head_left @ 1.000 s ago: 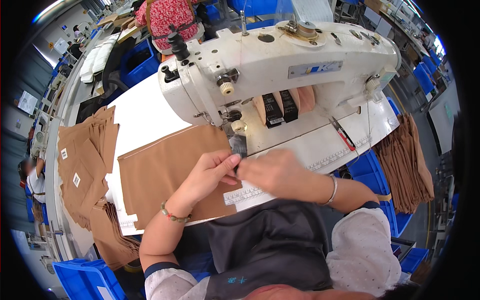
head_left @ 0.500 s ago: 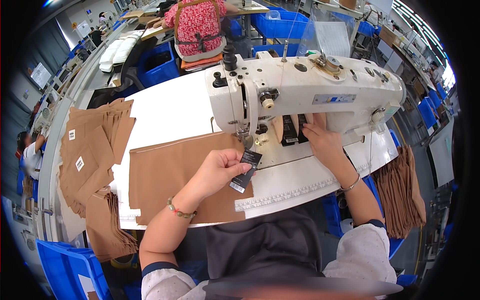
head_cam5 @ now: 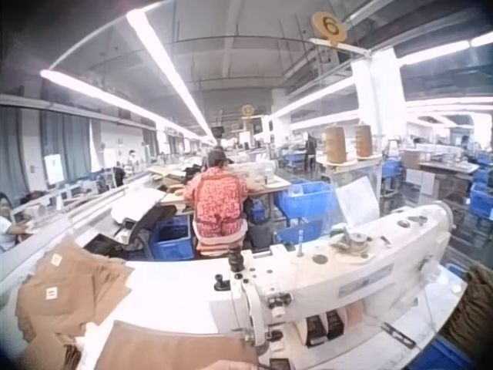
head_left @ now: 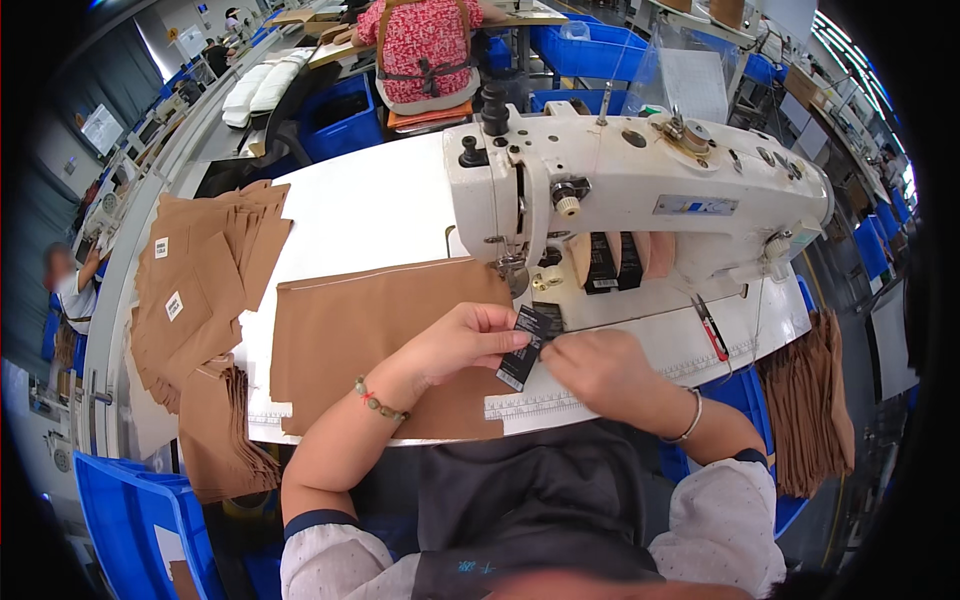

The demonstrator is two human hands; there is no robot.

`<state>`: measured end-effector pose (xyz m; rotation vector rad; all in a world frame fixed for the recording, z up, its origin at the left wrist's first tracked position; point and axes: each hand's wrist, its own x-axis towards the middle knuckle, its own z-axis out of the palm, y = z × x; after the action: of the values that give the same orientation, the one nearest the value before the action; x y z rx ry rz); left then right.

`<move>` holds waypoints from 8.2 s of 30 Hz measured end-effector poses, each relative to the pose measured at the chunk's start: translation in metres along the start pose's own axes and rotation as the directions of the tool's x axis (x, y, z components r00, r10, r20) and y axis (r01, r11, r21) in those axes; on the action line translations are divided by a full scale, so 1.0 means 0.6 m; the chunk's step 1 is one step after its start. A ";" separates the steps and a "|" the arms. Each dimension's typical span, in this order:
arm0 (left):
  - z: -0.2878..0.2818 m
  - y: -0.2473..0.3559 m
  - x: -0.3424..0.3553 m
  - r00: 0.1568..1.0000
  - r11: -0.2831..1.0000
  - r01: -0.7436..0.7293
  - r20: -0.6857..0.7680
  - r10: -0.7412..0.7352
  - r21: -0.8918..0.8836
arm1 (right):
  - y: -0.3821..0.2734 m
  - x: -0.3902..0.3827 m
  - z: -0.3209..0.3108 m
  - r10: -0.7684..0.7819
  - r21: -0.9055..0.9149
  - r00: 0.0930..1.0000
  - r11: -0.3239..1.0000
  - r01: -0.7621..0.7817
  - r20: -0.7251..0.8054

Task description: Using an industrial sewing machine to sew leather components and attach brand labels.

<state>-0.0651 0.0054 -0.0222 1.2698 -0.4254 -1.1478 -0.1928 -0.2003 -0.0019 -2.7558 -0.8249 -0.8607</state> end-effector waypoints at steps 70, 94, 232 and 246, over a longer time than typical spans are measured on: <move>0.112 0.016 -0.119 0.911 0.518 -0.389 0.233 0.341 0.762 | 0.041 0.027 0.089 -0.240 0.508 0.967 0.845 0.168 0.079; -0.043 0.050 0.035 0.933 0.523 0.077 -0.246 0.263 0.849 | 0.097 0.050 0.065 0.218 0.084 0.970 0.970 -0.227 0.112; -0.046 -0.017 0.032 0.613 -0.179 -0.099 0.202 0.764 0.979 | 0.081 0.036 0.101 0.113 0.079 0.976 0.988 -0.130 0.184; -0.011 -0.026 -0.034 0.683 -0.310 -0.061 0.267 0.680 0.949 | 0.087 0.037 0.093 0.143 0.145 0.978 0.976 -0.165 0.152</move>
<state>-0.0752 0.0278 -0.0315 2.3431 -1.5119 0.5552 -0.1222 -0.2179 -0.0338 -2.7204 -0.6573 -0.5533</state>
